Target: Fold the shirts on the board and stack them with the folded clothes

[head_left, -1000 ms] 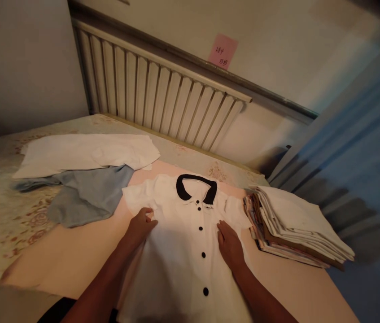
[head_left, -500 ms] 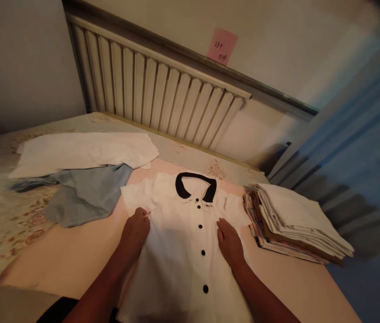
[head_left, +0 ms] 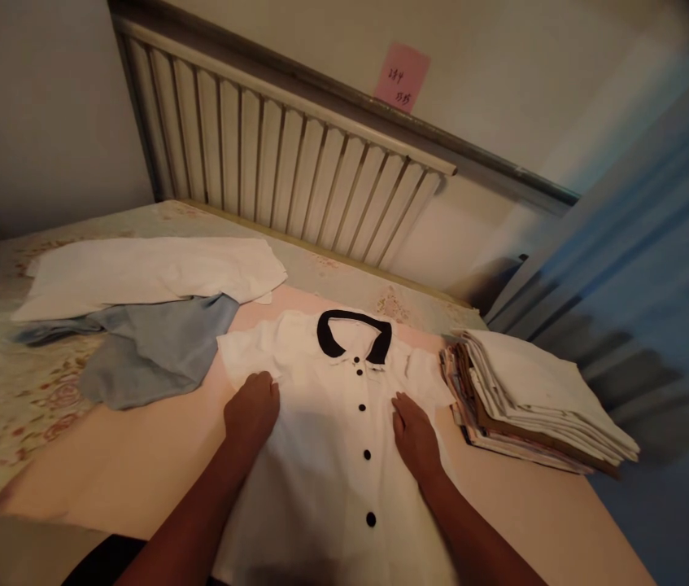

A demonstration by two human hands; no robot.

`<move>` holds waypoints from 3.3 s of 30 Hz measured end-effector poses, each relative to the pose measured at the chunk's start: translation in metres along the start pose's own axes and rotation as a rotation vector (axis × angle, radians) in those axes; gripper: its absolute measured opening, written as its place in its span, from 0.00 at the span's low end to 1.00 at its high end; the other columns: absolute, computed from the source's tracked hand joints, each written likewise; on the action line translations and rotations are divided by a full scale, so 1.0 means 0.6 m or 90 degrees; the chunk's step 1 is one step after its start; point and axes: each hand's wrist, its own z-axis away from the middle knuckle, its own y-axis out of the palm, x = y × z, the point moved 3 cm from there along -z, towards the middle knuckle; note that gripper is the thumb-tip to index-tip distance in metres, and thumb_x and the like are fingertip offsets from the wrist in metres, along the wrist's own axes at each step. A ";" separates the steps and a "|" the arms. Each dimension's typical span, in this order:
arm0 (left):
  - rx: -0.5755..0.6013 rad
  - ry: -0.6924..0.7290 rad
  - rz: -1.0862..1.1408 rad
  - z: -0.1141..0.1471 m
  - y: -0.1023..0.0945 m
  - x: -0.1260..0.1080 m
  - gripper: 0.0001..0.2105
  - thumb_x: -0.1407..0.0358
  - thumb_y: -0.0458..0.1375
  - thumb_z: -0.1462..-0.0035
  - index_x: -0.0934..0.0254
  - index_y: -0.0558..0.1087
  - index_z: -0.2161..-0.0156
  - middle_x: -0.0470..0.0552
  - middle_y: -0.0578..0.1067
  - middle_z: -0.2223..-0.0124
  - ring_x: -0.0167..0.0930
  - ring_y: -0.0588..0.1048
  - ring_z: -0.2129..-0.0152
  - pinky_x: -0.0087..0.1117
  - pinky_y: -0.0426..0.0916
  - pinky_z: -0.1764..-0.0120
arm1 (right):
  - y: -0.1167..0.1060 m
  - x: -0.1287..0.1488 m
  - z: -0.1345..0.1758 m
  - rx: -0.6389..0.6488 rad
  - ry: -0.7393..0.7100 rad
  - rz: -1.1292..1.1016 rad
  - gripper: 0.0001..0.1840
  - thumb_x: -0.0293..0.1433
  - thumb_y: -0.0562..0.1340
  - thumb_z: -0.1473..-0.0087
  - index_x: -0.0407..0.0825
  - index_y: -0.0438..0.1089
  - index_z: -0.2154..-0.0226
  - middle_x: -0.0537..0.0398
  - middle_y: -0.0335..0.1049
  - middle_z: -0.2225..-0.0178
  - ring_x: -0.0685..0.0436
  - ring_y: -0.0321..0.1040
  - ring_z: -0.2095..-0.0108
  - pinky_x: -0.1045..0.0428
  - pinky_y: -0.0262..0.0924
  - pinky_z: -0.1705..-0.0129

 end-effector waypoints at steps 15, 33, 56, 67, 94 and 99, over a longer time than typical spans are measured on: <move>-0.013 -0.034 0.013 -0.010 -0.003 0.019 0.13 0.60 0.43 0.39 0.61 0.68 0.65 0.53 0.75 0.62 0.35 0.73 0.70 0.31 0.52 0.74 | -0.001 -0.001 -0.001 0.004 0.009 -0.009 0.20 0.31 0.51 0.40 0.46 0.69 0.49 0.45 0.67 0.45 0.40 0.62 0.44 0.40 0.59 0.42; -0.051 -0.044 0.157 0.093 -0.022 0.053 0.15 0.57 0.45 0.38 0.59 0.67 0.72 0.48 0.74 0.69 0.32 0.70 0.72 0.30 0.55 0.71 | 0.008 -0.010 0.005 -0.014 -0.016 -0.009 0.20 0.30 0.50 0.40 0.45 0.69 0.50 0.44 0.68 0.46 0.40 0.62 0.44 0.41 0.57 0.41; 0.078 -0.078 0.054 0.264 -0.005 0.089 0.09 0.66 0.46 0.40 0.59 0.69 0.65 0.51 0.78 0.64 0.33 0.76 0.64 0.29 0.63 0.62 | 0.004 -0.011 0.010 -0.061 -0.036 -0.020 0.19 0.27 0.50 0.41 0.41 0.71 0.53 0.42 0.70 0.49 0.40 0.63 0.45 0.43 0.55 0.41; 0.126 -0.113 0.024 0.275 0.000 0.089 0.04 0.65 0.47 0.39 0.60 0.62 0.65 0.49 0.75 0.69 0.32 0.75 0.70 0.28 0.60 0.67 | 0.001 -0.008 0.007 -0.058 -0.034 -0.016 0.18 0.26 0.51 0.41 0.41 0.71 0.53 0.43 0.70 0.49 0.40 0.63 0.46 0.45 0.55 0.42; -0.103 0.298 -0.113 0.238 0.039 -0.025 0.23 0.61 0.44 0.36 0.67 0.61 0.39 0.58 0.63 0.37 0.37 0.60 0.40 0.41 0.57 0.41 | 0.007 -0.012 0.008 -0.064 -0.031 -0.021 0.18 0.27 0.51 0.41 0.42 0.71 0.53 0.43 0.70 0.50 0.41 0.63 0.46 0.44 0.54 0.41; -0.071 0.387 -0.144 0.209 0.090 -0.052 0.25 0.60 0.45 0.36 0.63 0.56 0.36 0.53 0.57 0.34 0.37 0.54 0.36 0.45 0.52 0.38 | 0.011 -0.013 0.009 -0.070 -0.039 -0.021 0.18 0.26 0.51 0.41 0.43 0.71 0.53 0.43 0.70 0.49 0.41 0.63 0.46 0.44 0.55 0.41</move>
